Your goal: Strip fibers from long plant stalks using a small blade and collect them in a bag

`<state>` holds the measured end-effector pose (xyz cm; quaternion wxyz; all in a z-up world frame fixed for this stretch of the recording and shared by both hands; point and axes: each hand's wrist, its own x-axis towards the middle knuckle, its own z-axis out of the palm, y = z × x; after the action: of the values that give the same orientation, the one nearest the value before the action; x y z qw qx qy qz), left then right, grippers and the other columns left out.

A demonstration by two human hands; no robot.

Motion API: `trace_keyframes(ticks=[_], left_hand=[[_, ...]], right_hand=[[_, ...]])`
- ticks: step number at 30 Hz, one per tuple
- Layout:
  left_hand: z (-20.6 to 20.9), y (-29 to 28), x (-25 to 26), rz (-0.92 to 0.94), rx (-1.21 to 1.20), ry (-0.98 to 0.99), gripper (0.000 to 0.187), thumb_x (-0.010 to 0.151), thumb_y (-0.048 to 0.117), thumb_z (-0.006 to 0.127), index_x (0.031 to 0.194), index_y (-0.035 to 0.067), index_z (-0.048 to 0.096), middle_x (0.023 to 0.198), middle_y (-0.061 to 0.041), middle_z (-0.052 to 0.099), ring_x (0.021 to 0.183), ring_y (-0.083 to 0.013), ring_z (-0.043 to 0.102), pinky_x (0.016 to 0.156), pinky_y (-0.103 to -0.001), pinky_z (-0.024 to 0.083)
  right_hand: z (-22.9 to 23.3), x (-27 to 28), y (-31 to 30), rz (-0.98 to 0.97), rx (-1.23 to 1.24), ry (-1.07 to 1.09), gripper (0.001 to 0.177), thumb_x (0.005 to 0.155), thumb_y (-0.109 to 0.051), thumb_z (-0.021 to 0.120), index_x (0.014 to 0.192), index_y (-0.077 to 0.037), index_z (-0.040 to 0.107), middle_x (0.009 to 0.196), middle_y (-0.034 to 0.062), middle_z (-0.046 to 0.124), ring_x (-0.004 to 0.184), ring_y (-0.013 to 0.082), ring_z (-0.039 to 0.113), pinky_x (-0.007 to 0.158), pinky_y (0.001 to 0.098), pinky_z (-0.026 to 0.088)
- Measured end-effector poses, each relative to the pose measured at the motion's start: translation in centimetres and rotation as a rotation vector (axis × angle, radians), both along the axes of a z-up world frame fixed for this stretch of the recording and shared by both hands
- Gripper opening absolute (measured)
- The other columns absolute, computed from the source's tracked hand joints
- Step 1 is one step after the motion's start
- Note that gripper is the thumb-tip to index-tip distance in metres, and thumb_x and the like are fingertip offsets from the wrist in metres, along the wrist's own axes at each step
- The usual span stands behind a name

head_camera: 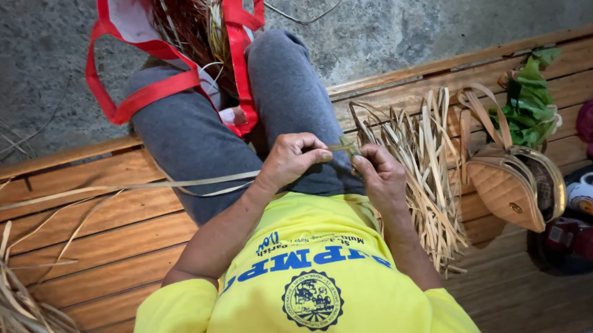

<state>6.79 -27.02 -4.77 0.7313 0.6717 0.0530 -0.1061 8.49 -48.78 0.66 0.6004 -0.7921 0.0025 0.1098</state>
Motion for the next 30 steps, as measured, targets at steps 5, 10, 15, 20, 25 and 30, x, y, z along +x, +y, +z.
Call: trace_keyframes(ticks=[5, 10, 15, 20, 25, 30], left_hand=[[-2.1, 2.7, -0.6, 0.155, 0.015, 0.145, 0.006, 0.086, 0.018, 0.08, 0.086, 0.012, 0.079, 0.07, -0.005, 0.073, 0.063, -0.0095, 0.063, 0.056, -0.024, 0.05], [-2.4, 2.4, -0.7, 0.326, -0.339, 0.276, 0.009, 0.094, 0.012, 0.075, 0.093, 0.003, 0.074, 0.067, -0.007, 0.07, 0.05, -0.0023, 0.054, 0.043, -0.013, 0.043], [-0.8, 2.1, -1.1, 0.358, -0.39, 0.311, 0.014, 0.093, 0.017, 0.075, 0.097, 0.003, 0.075, 0.078, -0.011, 0.077, 0.058, -0.0049, 0.067, 0.05, -0.014, 0.056], [-1.1, 0.9, -1.6, 0.359, -0.385, 0.249, 0.015, 0.092, 0.013, 0.077, 0.1, 0.0, 0.075, 0.082, -0.014, 0.078, 0.062, -0.0068, 0.069, 0.053, -0.016, 0.058], [-1.0, 0.1, -1.8, 0.316, -0.367, 0.21, 0.015, 0.093, 0.012, 0.076, 0.103, 0.0, 0.075, 0.079, -0.01, 0.076, 0.066, -0.0071, 0.068, 0.058, -0.017, 0.06], [-0.5, -0.6, -1.7, 0.284, -0.351, 0.178, 0.017, 0.096, 0.011, 0.073, 0.107, -0.002, 0.074, 0.083, -0.01, 0.075, 0.069, -0.008, 0.069, 0.061, -0.018, 0.061]], right_hand=[[4.8, 2.3, -6.5, -0.138, -0.25, -0.089, 0.008, 0.1, 0.007, 0.065, 0.108, 0.004, 0.065, 0.075, 0.0086, 0.058, 0.071, 0.0126, 0.06, 0.065, 0.0223, 0.049], [1.3, -0.2, -8.3, -0.115, -0.36, 0.118, 0.005, 0.101, -0.006, 0.072, 0.102, -0.008, 0.067, 0.077, 0.009, 0.064, 0.072, 0.0176, 0.063, 0.068, 0.0311, 0.052], [-14.5, -5.4, -12.7, 0.139, -0.777, 0.257, 0.016, 0.098, -0.028, 0.072, 0.102, -0.014, 0.07, 0.084, 0.017, 0.073, 0.09, 0.0408, 0.071, 0.077, 0.0506, 0.055], [-14.5, -5.5, -12.6, 0.295, -0.788, 0.199, 0.014, 0.098, -0.019, 0.064, 0.1, -0.007, 0.07, 0.081, 0.023, 0.072, 0.084, 0.0455, 0.071, 0.073, 0.0533, 0.055], [-8.4, -3.1, -9.5, 0.398, -1.089, 0.197, 0.03, 0.1, -0.039, 0.059, 0.116, -0.017, 0.072, 0.085, 0.0236, 0.075, 0.087, 0.0448, 0.074, 0.076, 0.0573, 0.059], [1.0, 0.5, 1.5, 0.259, -0.233, 0.041, 0.029, 0.102, -0.023, 0.062, 0.129, -0.012, 0.069, 0.126, 0.015, 0.069, 0.123, 0.0342, 0.063, 0.106, 0.0492, 0.05]])
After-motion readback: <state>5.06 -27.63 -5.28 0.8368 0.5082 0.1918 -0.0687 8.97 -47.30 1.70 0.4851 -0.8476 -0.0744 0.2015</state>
